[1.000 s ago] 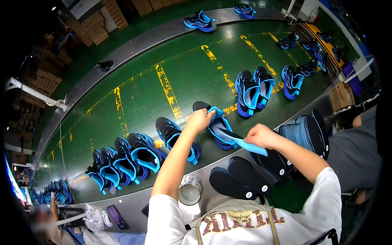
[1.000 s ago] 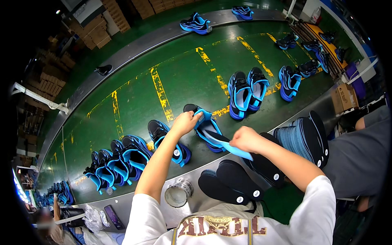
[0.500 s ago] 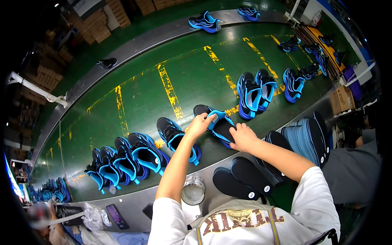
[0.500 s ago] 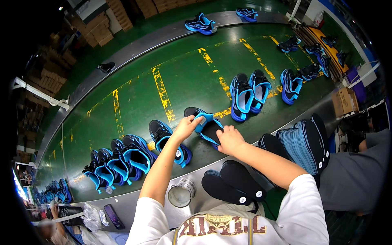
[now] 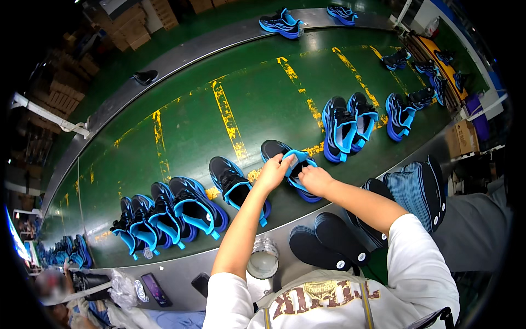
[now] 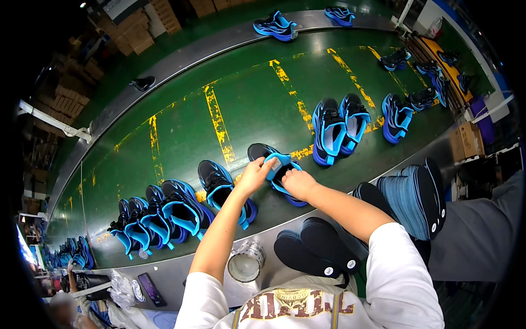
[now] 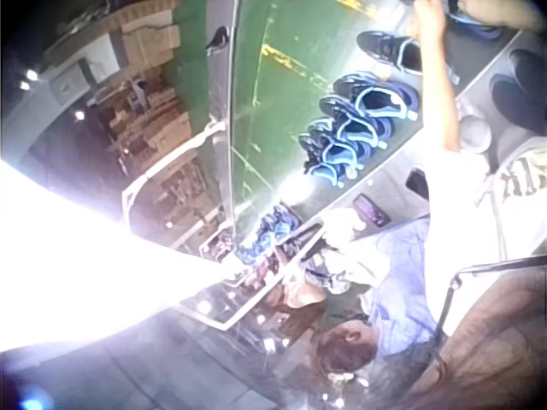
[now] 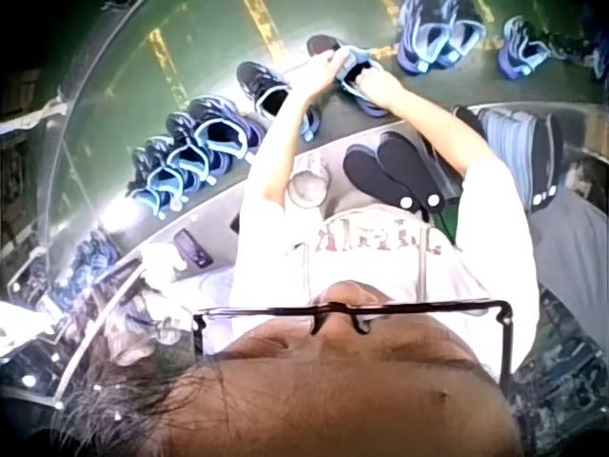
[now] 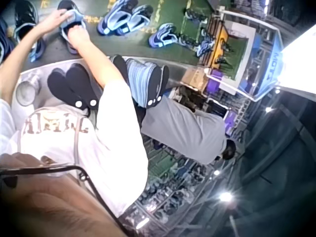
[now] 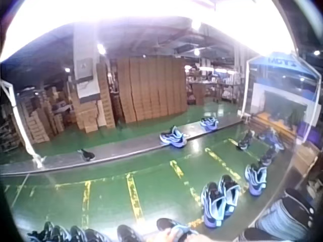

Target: The person inserts black insoles into blue and black athletic shoes on a factory assembly line. They pick up each shoe, place an insole inside, and push it down to fit before moving to the next pair.

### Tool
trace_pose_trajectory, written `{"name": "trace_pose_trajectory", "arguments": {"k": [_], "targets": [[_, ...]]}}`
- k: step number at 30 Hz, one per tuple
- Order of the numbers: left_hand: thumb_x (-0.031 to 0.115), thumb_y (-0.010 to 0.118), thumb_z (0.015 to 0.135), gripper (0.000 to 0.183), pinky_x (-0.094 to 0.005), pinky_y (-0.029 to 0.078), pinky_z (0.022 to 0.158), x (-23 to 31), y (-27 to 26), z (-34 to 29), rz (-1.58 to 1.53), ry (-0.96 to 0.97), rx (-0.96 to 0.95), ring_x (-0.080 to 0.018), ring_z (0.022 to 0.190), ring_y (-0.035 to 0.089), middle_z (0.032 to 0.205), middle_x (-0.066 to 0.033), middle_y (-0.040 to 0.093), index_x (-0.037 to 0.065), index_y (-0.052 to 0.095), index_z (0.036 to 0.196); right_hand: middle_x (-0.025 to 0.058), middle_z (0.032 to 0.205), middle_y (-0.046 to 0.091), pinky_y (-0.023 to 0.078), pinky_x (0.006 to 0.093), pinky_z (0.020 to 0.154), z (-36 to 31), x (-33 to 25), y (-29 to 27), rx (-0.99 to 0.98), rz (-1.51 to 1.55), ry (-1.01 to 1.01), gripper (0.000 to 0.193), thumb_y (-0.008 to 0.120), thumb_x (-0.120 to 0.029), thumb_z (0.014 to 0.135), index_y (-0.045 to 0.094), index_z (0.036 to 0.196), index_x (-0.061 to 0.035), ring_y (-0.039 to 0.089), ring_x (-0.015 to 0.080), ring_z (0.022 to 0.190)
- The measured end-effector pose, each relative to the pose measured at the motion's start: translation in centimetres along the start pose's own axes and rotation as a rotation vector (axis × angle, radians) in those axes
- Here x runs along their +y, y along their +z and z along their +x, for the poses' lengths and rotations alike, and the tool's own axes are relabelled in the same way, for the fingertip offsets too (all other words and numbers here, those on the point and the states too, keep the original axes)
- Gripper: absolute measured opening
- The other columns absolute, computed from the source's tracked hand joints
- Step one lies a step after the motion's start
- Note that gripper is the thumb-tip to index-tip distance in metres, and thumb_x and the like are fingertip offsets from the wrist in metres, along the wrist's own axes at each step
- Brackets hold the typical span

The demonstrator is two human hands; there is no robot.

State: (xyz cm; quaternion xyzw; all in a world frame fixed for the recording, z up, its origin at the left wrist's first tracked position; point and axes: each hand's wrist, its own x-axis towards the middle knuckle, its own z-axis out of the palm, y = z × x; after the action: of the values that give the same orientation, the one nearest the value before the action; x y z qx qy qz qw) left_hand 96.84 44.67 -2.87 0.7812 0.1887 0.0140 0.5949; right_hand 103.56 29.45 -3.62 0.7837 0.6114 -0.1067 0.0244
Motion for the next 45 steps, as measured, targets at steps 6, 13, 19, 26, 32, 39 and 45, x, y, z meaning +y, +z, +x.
{"name": "trace_pose_trajectory", "arguments": {"k": [6, 13, 19, 26, 32, 39, 45], "targets": [[0.035, 0.046, 0.082, 0.039, -0.0375, 0.041, 0.058, -0.8, 0.1, 0.0, 0.143, -0.032, 0.075, -0.0366, 0.068, 0.053, 0.068, -0.0232, 0.053, -0.003, 0.05, 0.078, 0.0124, 0.082, 0.054, 0.046, 0.0336, 0.066, -1.2, -0.1, -1.0, 0.118, 0.19, -0.098, 0.011, 0.047, -0.01, 0.07, 0.052, 0.075, -0.0013, 0.053, 0.0248, 0.078], [0.036, 0.048, 0.082, 0.038, -0.0312, 0.037, 0.051, -0.6, 0.5, -0.5, 0.122, 0.019, 0.115, -0.0189, 0.054, 0.046, 0.057, -0.0139, 0.047, -0.002, 0.05, 0.073, 0.012, 0.08, 0.054, 0.046, 0.0326, 0.064, 0.3, -0.3, -0.3, 0.091, 0.043, -0.015, 0.012, 0.048, -0.01, 0.07, 0.055, 0.075, -0.0012, 0.053, 0.0237, 0.076], [0.034, 0.048, 0.082, 0.037, -0.031, 0.037, 0.051, -0.5, 0.4, -0.6, 0.184, 0.005, 0.099, -0.0182, 0.053, 0.045, 0.056, -0.0136, 0.047, -0.002, 0.049, 0.073, 0.0119, 0.079, 0.054, 0.046, 0.0315, 0.064, 0.1, 0.1, 0.0, 0.06, 0.025, -0.042, 0.013, 0.048, -0.01, 0.07, 0.056, 0.076, -0.0013, 0.054, 0.0234, 0.078], [0.035, 0.047, 0.083, 0.038, -0.0312, 0.037, 0.052, 0.5, 0.0, -0.2, 0.178, -0.008, 0.043, -0.0168, 0.054, 0.042, 0.056, -0.0122, 0.045, -0.002, 0.049, 0.073, 0.0106, 0.086, 0.055, 0.045, 0.0323, 0.069, 1.9, 0.2, -0.4, -0.151, -0.009, 0.006, 0.018, 0.046, -0.014, 0.073, 0.058, 0.081, -0.0026, 0.053, 0.0235, 0.083], [0.036, 0.047, 0.083, 0.04, -0.031, 0.037, 0.053, 1.3, -0.5, 0.0, 0.207, -0.017, 0.011, -0.0162, 0.055, 0.041, 0.056, -0.0128, 0.045, -0.002, 0.049, 0.073, 0.011, 0.102, 0.056, 0.042, 0.0322, 0.078, 3.9, -0.4, -2.2, -0.748, -0.223, -0.084, 0.026, 0.049, -0.014, 0.075, 0.061, 0.096, -0.0055, 0.052, 0.0246, 0.093], [0.028, 0.057, 0.076, 0.03, -0.0337, 0.043, 0.056, 1.8, 1.1, 0.4, 0.414, 0.061, 0.337, -0.0272, 0.063, 0.055, 0.068, -0.015, 0.055, 0.002, 0.047, 0.087, 0.0088, 0.101, 0.057, 0.042, 0.0353, 0.08, 3.9, 0.3, -3.7, -0.754, -0.217, -0.227, 0.026, 0.048, -0.012, 0.074, 0.06, 0.097, -0.0056, 0.052, 0.0239, 0.096], [0.024, 0.06, 0.071, 0.047, -0.0412, 0.045, 0.06, 2.6, 1.4, 0.0, 0.764, 0.238, 0.174, -0.0372, 0.073, 0.055, 0.088, -0.0217, 0.055, 0.0, 0.039, 0.105, 0.0162, 0.116, 0.045, 0.026, 0.0359, 0.094, 2.5, 1.7, -1.8, -0.544, 0.025, -0.25, 0.04, 0.044, -0.013, 0.076, 0.044, 0.114, 0.0002, 0.04, 0.0267, 0.11]]}}
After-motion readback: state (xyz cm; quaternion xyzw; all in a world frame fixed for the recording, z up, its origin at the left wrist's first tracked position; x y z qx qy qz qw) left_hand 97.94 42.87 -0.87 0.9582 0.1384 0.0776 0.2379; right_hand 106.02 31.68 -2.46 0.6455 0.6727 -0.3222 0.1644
